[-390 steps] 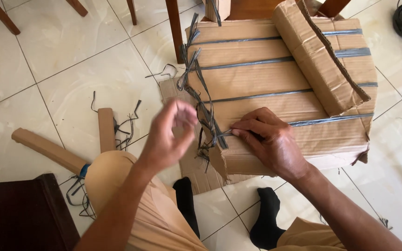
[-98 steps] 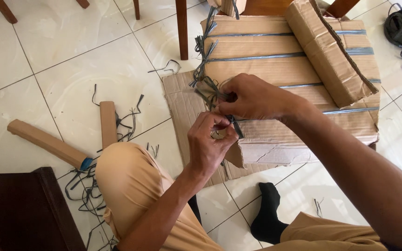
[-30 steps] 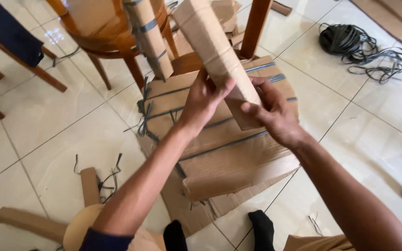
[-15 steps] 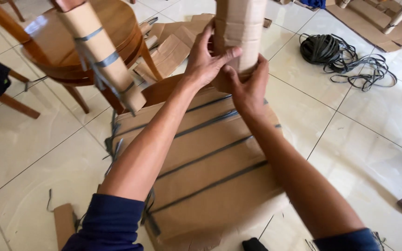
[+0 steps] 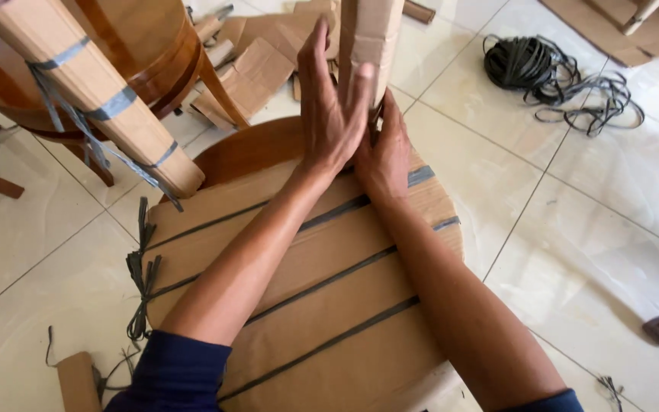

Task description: Wrapping a wooden chair with cardboard and plastic ties for shipping or storage.

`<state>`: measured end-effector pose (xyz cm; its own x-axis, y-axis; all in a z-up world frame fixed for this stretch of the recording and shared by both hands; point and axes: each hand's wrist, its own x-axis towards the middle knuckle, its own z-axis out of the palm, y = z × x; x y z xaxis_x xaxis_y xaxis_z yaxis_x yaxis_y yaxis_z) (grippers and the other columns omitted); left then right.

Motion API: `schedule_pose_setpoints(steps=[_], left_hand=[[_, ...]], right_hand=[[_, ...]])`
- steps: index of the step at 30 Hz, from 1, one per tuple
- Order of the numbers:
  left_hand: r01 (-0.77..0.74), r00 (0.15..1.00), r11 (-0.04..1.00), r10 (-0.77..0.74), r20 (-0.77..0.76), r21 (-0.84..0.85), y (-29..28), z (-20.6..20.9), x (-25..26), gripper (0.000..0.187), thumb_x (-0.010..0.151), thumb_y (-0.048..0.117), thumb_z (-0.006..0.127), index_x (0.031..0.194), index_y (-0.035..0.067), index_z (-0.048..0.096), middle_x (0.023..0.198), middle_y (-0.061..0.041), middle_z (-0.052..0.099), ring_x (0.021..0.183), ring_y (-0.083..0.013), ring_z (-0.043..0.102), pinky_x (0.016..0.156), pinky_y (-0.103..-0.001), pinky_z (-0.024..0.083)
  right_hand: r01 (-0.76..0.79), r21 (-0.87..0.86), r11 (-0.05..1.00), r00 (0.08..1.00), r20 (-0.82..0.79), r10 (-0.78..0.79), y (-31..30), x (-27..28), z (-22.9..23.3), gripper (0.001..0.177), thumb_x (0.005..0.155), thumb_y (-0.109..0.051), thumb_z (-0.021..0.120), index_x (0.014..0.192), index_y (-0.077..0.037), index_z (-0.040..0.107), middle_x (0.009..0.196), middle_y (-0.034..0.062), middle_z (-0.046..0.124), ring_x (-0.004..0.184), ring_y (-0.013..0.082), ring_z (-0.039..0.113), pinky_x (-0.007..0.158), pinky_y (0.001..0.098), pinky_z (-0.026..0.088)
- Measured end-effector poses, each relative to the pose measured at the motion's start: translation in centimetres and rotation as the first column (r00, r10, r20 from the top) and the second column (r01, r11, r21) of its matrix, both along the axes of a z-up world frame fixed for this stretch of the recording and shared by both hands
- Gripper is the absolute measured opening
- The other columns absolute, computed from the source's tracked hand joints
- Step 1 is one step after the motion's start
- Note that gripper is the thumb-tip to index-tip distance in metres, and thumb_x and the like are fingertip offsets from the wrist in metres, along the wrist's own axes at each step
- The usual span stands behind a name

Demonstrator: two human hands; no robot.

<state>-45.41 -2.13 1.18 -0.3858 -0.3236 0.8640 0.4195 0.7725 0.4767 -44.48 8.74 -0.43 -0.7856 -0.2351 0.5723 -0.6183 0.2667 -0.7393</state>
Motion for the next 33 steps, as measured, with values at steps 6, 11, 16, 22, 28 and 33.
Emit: schedule_pose_setpoints(steps=[6,11,16,22,28,33], left_hand=[[0.105,0.99,0.98,-0.087,-0.114,0.17,1.8,7.9,-4.1,0.043,0.086,0.051,0.063,0.091,0.008,0.066,0.065,0.001,0.068,0.044,-0.0087,0.054,0.039,-0.022,0.049],[0.069,0.961,0.951,-0.145,0.236,0.302,-0.1,7.8,-5.4,0.072,0.07,0.068,0.059,0.096,0.001,0.069,0.068,-0.005,0.07,0.053,-0.0152,0.066,0.045,-0.028,0.061],[0.328,0.795,0.817,-0.51,0.328,0.474,-1.6,8.8,-4.3,0.088,0.052,0.071,0.072,0.112,0.005,0.073,0.098,-0.011,0.082,0.081,-0.0188,0.081,0.068,-0.035,0.068],[0.673,0.617,0.627,-0.769,0.17,0.393,-1.7,9.6,-2.6,0.042,0.073,0.055,0.074,0.085,0.015,0.077,0.069,-0.001,0.072,0.065,-0.0127,0.069,0.059,-0.029,0.052],[0.579,0.797,0.792,-0.6,0.072,0.193,-0.7,6.7,-4.8,0.069,0.082,0.082,0.054,0.058,0.018,0.056,0.048,0.009,0.038,0.043,-0.0064,0.038,0.049,-0.025,0.034],[0.024,0.994,0.985,-0.005,-0.11,0.169,3.4,10.2,-2.5,0.035,0.08,0.038,0.065,0.062,0.008,0.061,0.047,0.003,0.052,0.035,-0.0098,0.044,0.029,-0.026,0.039]], right_hand=[[0.055,0.192,0.98,0.997,0.042,-0.064,-0.3,0.2,0.6,0.065,0.09,-0.023,0.072,0.141,-0.001,0.039,0.119,0.0236,0.068,0.101,0.038,0.068,0.085,0.051,0.053],[0.075,0.33,0.941,0.996,0.028,-0.09,-0.3,-1.9,-0.2,0.059,0.088,-0.038,0.08,0.113,0.002,0.045,0.093,0.0196,0.069,0.082,0.0339,0.067,0.076,0.0499,0.054],[-0.039,0.351,0.936,0.994,0.106,0.002,0.3,-4.0,0.5,0.053,0.08,-0.034,0.088,0.108,-0.001,0.056,0.092,0.0146,0.075,0.075,0.0282,0.072,0.07,0.0427,0.059],[-0.185,0.412,0.892,0.974,0.201,0.109,1.0,-4.4,1.6,0.053,0.088,-0.042,0.079,0.117,-0.002,0.06,0.098,0.0132,0.074,0.081,0.0285,0.07,0.073,0.0426,0.055],[-0.118,0.485,0.866,0.982,0.187,0.029,0.6,-4.9,0.7,0.059,0.091,-0.051,0.075,0.119,-0.003,0.056,0.099,0.015,0.074,0.083,0.0323,0.073,0.075,0.0469,0.058],[-0.061,0.498,0.865,0.987,0.161,-0.023,0.3,-5.0,0.3,0.045,0.086,-0.041,0.075,0.107,-0.006,0.055,0.087,0.0124,0.072,0.078,0.0343,0.07,0.076,0.0503,0.054]])
